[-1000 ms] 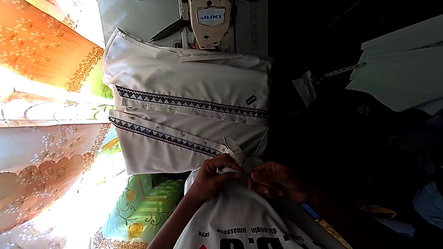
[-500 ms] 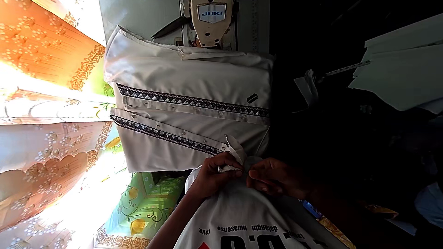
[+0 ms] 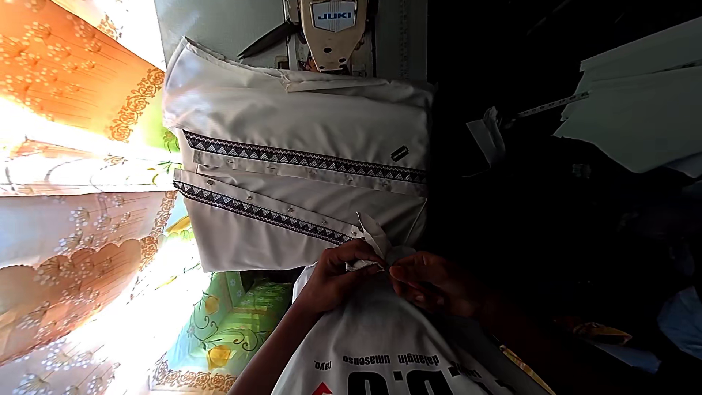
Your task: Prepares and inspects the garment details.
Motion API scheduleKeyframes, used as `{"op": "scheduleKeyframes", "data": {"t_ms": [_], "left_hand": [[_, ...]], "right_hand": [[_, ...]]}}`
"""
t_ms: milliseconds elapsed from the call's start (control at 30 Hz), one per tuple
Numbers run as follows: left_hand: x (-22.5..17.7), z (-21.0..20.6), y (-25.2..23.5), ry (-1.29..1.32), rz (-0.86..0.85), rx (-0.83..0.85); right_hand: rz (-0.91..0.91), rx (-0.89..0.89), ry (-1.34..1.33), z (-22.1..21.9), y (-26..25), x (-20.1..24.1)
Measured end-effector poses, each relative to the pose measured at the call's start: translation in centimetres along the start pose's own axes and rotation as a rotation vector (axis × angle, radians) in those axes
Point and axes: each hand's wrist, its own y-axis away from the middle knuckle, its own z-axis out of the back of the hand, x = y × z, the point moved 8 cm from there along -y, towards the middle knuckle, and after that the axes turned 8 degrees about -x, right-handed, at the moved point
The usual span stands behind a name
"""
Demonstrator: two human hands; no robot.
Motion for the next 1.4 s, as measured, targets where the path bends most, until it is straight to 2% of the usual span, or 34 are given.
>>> {"op": "scheduleKeyframes", "data": {"t_ms": [167, 533, 767, 1067, 1400], "left_hand": [[-0.19, -0.05, -0.13, -0.003, -0.013, 0.001], [-0.51, -0.07, -0.24, -0.052, -0.044, -0.001], [-0.52, -0.28, -0.16, -0.074, -0.064, 0.008], [0.20, -0.04, 0.02, 0.069, 0.036, -0.043], [0.32, -0.23, -0.01, 0.094, 0.034, -0.025]], "right_hand": [[0.011, -0.018, 0.002, 0.09, 0.09, 0.07], [-0.065, 0.080, -0.026, -0.18, 0.33, 0.07], [-0.061, 0.012, -0.009, -0.24, 0.53, 0.13], [-0.041, 0.085, -0.038, -0.42, 0.88, 0.07], [-0.046, 0.106, -0.034, -0.46, 0.95, 0.18]]}}
